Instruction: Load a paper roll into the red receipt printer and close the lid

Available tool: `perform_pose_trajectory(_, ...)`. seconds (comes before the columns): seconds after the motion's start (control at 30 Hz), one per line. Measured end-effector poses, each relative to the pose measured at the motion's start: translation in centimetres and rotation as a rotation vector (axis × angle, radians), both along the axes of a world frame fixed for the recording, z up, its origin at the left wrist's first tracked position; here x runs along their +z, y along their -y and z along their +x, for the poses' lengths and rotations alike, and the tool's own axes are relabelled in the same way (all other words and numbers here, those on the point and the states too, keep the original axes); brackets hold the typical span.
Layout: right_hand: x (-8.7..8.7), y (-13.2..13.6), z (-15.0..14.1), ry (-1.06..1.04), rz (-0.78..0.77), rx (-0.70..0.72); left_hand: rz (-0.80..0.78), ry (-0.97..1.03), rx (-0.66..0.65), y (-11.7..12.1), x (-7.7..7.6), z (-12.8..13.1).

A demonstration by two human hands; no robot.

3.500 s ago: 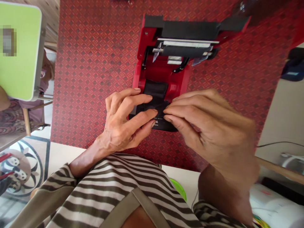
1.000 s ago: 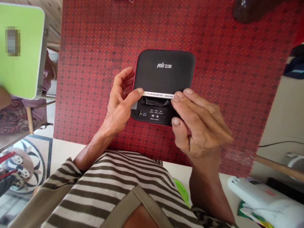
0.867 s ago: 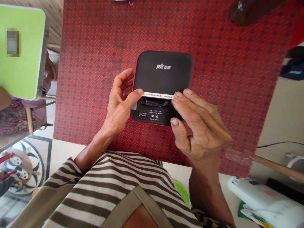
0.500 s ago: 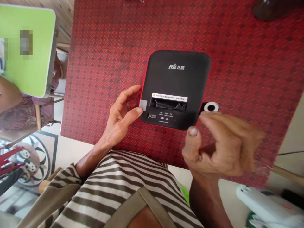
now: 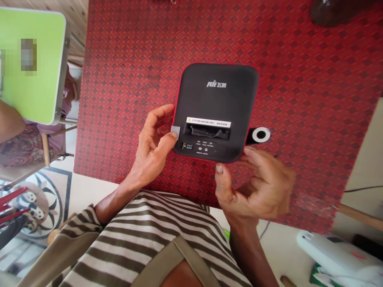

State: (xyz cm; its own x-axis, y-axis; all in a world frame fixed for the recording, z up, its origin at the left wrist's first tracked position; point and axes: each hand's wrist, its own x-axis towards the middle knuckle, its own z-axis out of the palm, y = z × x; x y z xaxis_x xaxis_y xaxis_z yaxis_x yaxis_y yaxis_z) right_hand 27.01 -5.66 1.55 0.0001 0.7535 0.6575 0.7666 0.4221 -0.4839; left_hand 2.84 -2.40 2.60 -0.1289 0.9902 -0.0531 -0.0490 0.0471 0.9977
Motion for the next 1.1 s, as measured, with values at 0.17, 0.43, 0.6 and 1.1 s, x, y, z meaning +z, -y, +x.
perform_pose_trajectory(0.17, -0.2, 0.4, -0.3, -0.109, -0.104, 0.001, -0.022, 0.028, 0.025, 0.1, -0.4, 0.6)
perform_pose_trajectory(0.43, -0.3, 0.6, -0.4, -0.112, -0.129, -0.003, -0.094, 0.11, 0.051, -0.2, -0.3, 1.1)
perform_pose_trajectory(0.6, -0.3, -0.1, 0.2, -0.071, -0.104, 0.019, -0.098, 0.115, 0.067, -0.2, -0.3, 1.2)
perform_pose_trajectory(1.1, 5.4, -14.0, -1.8, 0.423, -0.487, 0.539, 0.259, -0.079, 0.001, -0.3, -4.1, 0.7)
